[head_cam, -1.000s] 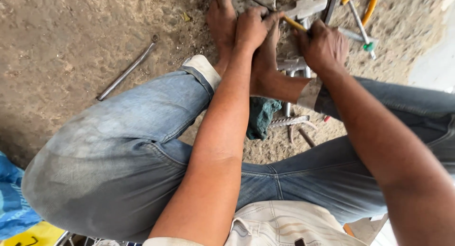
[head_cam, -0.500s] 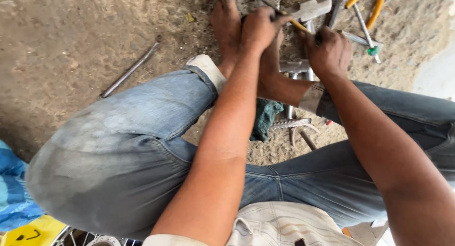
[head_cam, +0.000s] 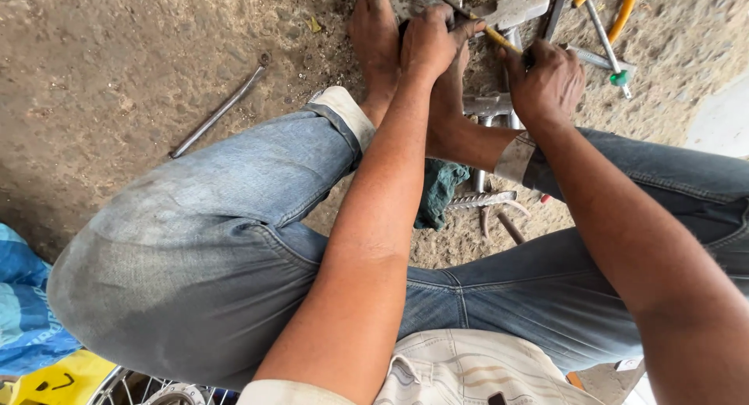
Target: The person sits on the ground and uses a hammer and chisel to chip away at a metal part, likely an engine block. They repeatedly strike the part with the hammer and chisel, occasionally adjusting the part's position.
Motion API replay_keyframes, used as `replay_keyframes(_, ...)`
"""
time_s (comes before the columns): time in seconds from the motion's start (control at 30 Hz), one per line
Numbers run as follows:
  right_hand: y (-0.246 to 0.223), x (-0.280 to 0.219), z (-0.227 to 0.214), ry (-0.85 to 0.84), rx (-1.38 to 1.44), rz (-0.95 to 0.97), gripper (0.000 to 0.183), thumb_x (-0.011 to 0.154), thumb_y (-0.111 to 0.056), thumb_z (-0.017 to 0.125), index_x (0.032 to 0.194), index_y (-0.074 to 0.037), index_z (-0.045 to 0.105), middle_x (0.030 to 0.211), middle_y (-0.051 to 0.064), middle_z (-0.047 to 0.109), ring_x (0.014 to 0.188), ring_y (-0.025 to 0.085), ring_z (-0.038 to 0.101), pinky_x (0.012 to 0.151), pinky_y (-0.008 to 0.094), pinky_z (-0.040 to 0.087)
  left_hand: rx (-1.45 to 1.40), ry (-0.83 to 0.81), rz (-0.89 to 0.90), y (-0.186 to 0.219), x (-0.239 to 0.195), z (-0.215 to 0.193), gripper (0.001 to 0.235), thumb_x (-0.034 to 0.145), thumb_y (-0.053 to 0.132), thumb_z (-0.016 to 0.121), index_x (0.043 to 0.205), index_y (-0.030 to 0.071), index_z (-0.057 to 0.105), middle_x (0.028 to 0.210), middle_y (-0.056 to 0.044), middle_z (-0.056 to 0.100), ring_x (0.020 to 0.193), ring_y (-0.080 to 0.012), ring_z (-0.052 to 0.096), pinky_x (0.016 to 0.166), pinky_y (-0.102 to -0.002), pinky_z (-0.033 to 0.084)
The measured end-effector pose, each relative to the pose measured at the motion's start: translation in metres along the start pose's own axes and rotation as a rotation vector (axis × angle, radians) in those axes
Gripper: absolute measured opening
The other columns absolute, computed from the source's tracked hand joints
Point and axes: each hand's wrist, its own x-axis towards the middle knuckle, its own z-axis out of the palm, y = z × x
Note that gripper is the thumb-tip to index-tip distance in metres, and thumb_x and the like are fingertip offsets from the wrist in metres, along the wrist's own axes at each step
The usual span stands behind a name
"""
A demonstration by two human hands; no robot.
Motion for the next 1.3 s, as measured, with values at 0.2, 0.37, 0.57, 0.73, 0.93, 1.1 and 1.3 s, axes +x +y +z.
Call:
replay_keyframes(0.2, -0.019, 0.007, -0.002, 0.08, 0.014, -0.16, 0.046, 0.104, -0.051, 0.07, 0.092, -0.007, 0.072, 0.093, 0.012, 0.07, 0.089, 0.028, 0.058, 0.085, 0.047, 0.044, -0.427, -0.271, -0.42, -0.001, 0.002, -0.025, 0.037, 0.084, 0.042, 0.078, 0.074, 0.008, 0.069, 0.055, -0.002, 0.071, 0.042, -0.0126, 0.067, 0.04, -0.029, 0.054)
replay_keyframes(0.37, -0.023, -0.008, -0.012, -0.031, -0.012, -0.011, 0.052, 0.104, -0.056, 0.067, 0.088, -0.007, 0.072, 0.081, 0.013, 0.065, 0.077, 0.025, 0.054, 0.069, 0.042, 0.043, -0.081, -0.266, -0.274, 0.001, 0.004, -0.017, 0.041, 0.082, 0.048, 0.08, 0.077, 0.009, 0.069, 0.056, -0.001, 0.07, 0.045, -0.0109, 0.066, 0.044, -0.026, 0.054)
replay_keyframes(0.57, -0.03, 0.001, -0.004, -0.07, -0.013, -0.044, 0.056, 0.104, -0.06, 0.063, 0.085, -0.008, 0.072, 0.062, 0.003, 0.054, 0.051, 0.012, 0.035, 0.042, 0.032, 0.029, -0.287, -0.224, -0.321, -0.015, -0.003, -0.016, 0.038, 0.084, 0.046, 0.078, 0.08, 0.008, 0.072, 0.059, 0.0, 0.074, 0.051, -0.0103, 0.072, 0.048, -0.028, 0.058)
replay_keyframes(0.73, -0.029, 0.001, -0.003, -0.157, 0.13, -0.094, 0.054, 0.105, -0.062, 0.05, 0.099, -0.012, 0.071, 0.054, -0.001, 0.049, 0.041, 0.01, 0.027, 0.034, 0.031, 0.022, -0.175, -0.235, -0.33, -0.017, -0.004, -0.023, 0.036, 0.085, 0.049, 0.077, 0.084, 0.013, 0.078, 0.061, -0.001, 0.075, 0.055, -0.0134, 0.071, 0.061, -0.03, 0.058)
replay_keyframes(0.93, -0.014, -0.007, -0.001, -0.112, -0.006, -0.123, 0.066, 0.105, -0.067, 0.051, 0.083, -0.008, 0.071, 0.058, 0.003, 0.046, 0.046, 0.01, 0.03, 0.037, 0.033, 0.025, -0.185, -0.086, -0.08, -0.016, -0.008, -0.011, 0.044, 0.079, 0.045, 0.087, 0.078, 0.004, 0.071, 0.063, -0.006, 0.071, 0.056, -0.0162, 0.068, 0.053, -0.035, 0.054)
replay_keyframes(1.1, -0.013, -0.004, -0.009, -0.135, 0.006, -0.04, 0.065, 0.106, -0.067, 0.055, 0.078, -0.01, 0.067, 0.057, 0.001, 0.049, 0.047, 0.012, 0.03, 0.042, 0.034, 0.026, -0.338, -0.124, -0.176, -0.014, -0.005, -0.008, 0.043, 0.08, 0.042, 0.086, 0.07, 0.005, 0.068, 0.057, -0.001, 0.069, 0.049, -0.0116, 0.066, 0.047, -0.03, 0.053)
replay_keyframes(1.3, -0.022, -0.003, -0.004, -0.16, 0.003, -0.003, 0.064, 0.105, -0.067, 0.056, 0.08, -0.01, 0.068, 0.061, 0.004, 0.054, 0.045, 0.011, 0.031, 0.04, 0.033, 0.026, -0.257, -0.164, -0.211, -0.015, -0.006, -0.018, 0.041, 0.081, 0.041, 0.087, 0.069, 0.006, 0.07, 0.055, -0.001, 0.068, 0.048, -0.012, 0.061, 0.045, -0.03, 0.049)
